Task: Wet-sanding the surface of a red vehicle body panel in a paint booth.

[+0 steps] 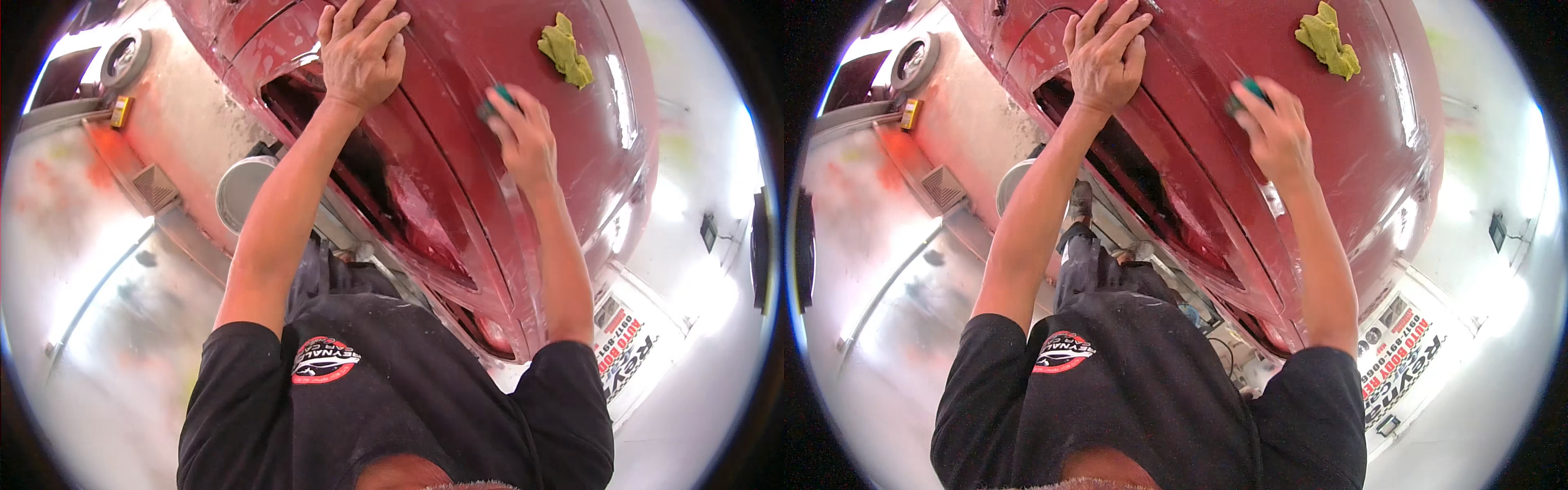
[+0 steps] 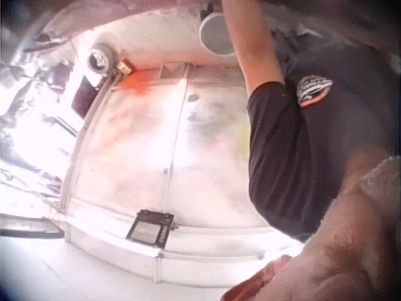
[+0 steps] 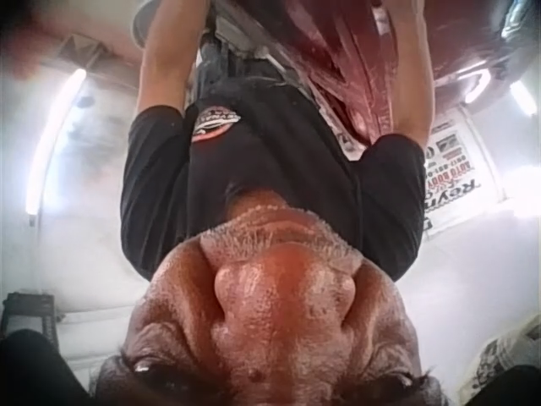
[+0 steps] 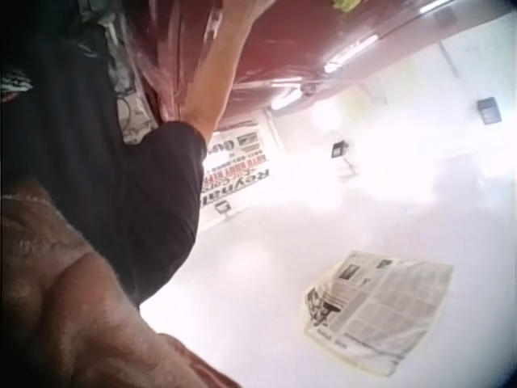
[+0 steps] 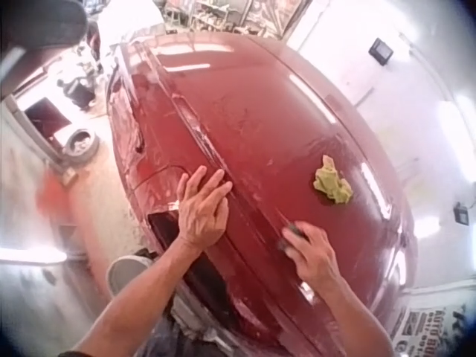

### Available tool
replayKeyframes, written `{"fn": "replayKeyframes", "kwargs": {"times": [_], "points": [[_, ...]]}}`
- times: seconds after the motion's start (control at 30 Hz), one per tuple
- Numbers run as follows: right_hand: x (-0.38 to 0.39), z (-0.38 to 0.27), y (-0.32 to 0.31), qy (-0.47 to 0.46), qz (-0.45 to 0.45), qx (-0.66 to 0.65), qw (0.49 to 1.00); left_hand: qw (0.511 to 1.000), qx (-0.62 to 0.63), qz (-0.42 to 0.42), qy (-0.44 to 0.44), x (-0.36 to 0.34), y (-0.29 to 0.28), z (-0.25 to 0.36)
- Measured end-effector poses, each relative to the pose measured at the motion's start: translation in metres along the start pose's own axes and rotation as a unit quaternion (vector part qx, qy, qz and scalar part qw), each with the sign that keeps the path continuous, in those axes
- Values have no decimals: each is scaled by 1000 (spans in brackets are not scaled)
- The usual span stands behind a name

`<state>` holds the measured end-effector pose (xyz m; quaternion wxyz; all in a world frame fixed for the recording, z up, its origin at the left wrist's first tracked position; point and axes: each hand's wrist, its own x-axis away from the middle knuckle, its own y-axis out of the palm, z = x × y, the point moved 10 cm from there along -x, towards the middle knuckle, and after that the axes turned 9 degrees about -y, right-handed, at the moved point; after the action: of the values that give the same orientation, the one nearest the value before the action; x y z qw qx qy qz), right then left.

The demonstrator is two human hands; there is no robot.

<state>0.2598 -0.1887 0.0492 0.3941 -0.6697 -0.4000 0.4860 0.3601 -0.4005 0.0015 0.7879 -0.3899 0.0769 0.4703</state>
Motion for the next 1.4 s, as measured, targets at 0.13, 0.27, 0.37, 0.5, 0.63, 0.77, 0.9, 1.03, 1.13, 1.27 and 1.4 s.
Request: {"fn": "replayKeyframes", "kwargs": {"times": [0.13, 0.27, 0.37, 0.5, 0.63, 0.77, 0.9, 1.03, 1.13, 1.27, 1.4], "points": [[16, 5, -6, 17, 0, 10, 1000, 1000, 5, -4, 3, -1, 2, 5], [-68, 10, 21, -25, 19, 21, 999, 1000, -2, -4, 9, -6, 6, 6], [-46, 4, 11, -14, 9, 13, 1000, 999, -36, -4, 31, 1, 6, 5], [11, -7, -1, -23, 24, -15, 999, 998, -34, 39, 19, 6, 8, -13], [-50, 37, 5, -20, 59, 30, 998, 999, -38, 20, 19, 5, 16, -4], [-68, 56, 14, 46, 102, 69, 991, 998, -44, 25, 30, -1, 17, -3], [-9, 3, 18, 58, 84, 60, 993, 998, -55, 22, 26, 8, 11, -19], [-22, 26, 3, 50, 80, 54, 994, 999, -50, 2, 13, 5, 19, -6], [-68, 68, 7, 66, 64, 96, 991, 999, -49, -1, 24, 1, 23, -3], [-42, 46, 5, 73, 83, 65, 992, 997, -55, 34, 40, 4, 13, -12], [0, 8, 3, 4, 59, 25, 998, 997, -62, 43, 35, 5, 13, -8]]}}
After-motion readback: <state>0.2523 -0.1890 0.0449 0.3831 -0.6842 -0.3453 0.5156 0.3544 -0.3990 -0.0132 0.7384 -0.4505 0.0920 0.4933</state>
